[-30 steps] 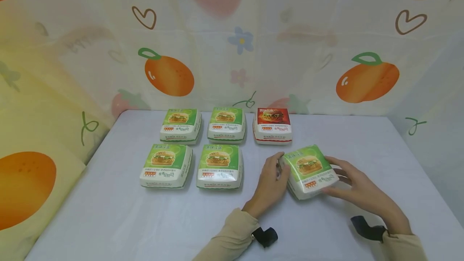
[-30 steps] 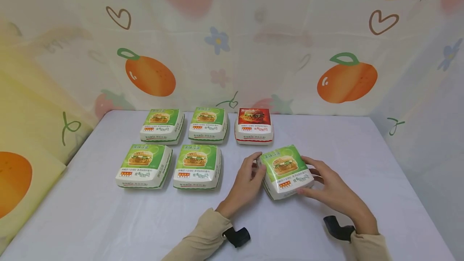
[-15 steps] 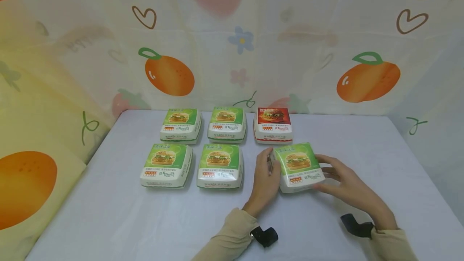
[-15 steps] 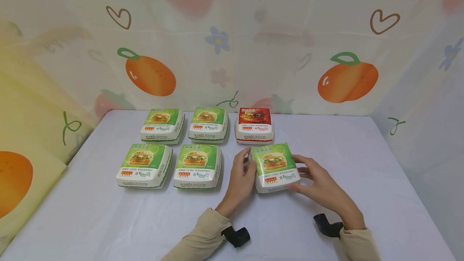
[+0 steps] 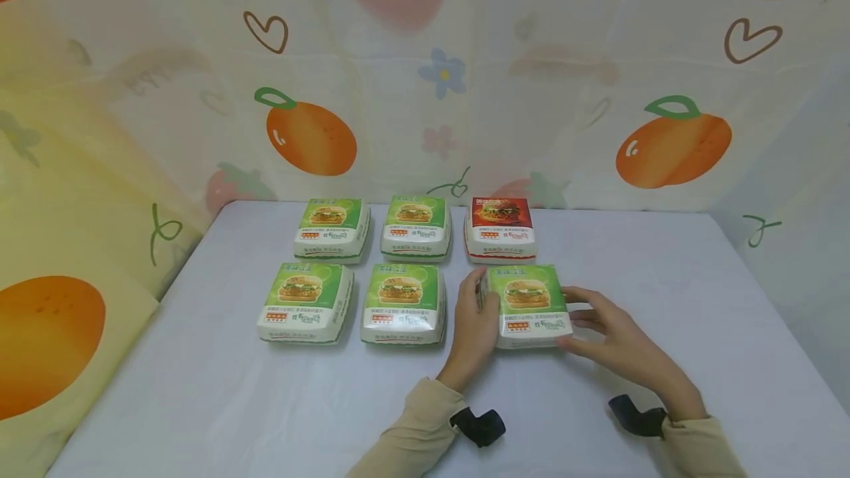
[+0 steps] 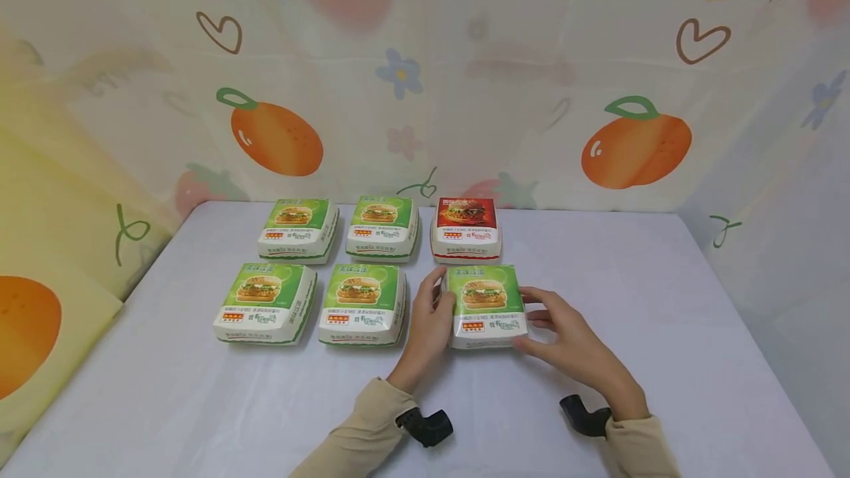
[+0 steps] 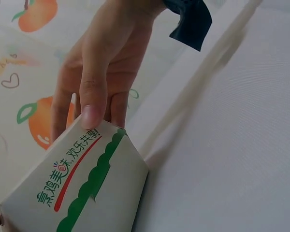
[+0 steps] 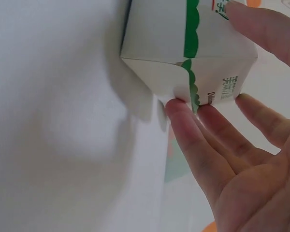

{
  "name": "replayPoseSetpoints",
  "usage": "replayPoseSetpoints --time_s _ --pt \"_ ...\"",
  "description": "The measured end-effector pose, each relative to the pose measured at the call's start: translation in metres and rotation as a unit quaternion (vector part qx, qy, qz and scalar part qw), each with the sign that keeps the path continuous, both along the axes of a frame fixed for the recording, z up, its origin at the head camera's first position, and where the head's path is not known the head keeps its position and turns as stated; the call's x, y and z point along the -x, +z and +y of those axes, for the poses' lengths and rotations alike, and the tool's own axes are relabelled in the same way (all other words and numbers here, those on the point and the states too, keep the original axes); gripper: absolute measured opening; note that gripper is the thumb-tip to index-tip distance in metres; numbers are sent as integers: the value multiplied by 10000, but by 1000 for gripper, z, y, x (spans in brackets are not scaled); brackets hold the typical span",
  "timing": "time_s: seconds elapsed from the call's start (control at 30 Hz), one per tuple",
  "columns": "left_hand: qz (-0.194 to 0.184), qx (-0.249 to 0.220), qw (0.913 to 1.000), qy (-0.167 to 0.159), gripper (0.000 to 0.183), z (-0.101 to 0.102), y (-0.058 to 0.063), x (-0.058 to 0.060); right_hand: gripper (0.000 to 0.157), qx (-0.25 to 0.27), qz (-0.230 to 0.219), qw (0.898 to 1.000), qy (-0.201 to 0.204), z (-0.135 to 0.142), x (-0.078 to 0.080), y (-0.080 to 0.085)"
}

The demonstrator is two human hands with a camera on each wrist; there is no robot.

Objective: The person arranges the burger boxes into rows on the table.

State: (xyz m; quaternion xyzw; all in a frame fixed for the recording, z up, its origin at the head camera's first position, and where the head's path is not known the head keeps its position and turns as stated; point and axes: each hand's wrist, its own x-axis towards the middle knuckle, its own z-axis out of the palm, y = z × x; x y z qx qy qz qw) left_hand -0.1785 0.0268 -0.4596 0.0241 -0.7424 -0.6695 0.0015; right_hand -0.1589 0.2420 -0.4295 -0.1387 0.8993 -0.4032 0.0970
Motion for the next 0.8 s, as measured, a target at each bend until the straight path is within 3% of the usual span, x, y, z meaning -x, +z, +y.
replayPoseSetpoints --time_s 0.33,0.57,0.8 --pt "-179 -432 9988 120 51 -6 -1 -1 80 59 24 10000 -19 -6 0 -5" --pt "-231 -5 9997 -44 59 -9 7 -9 78 110 30 9999 -41 -10 0 -8" --pt "-280 118 9994 -137 60 -12 9 -11 75 197 146 9997 -72 -14 -2 -10"
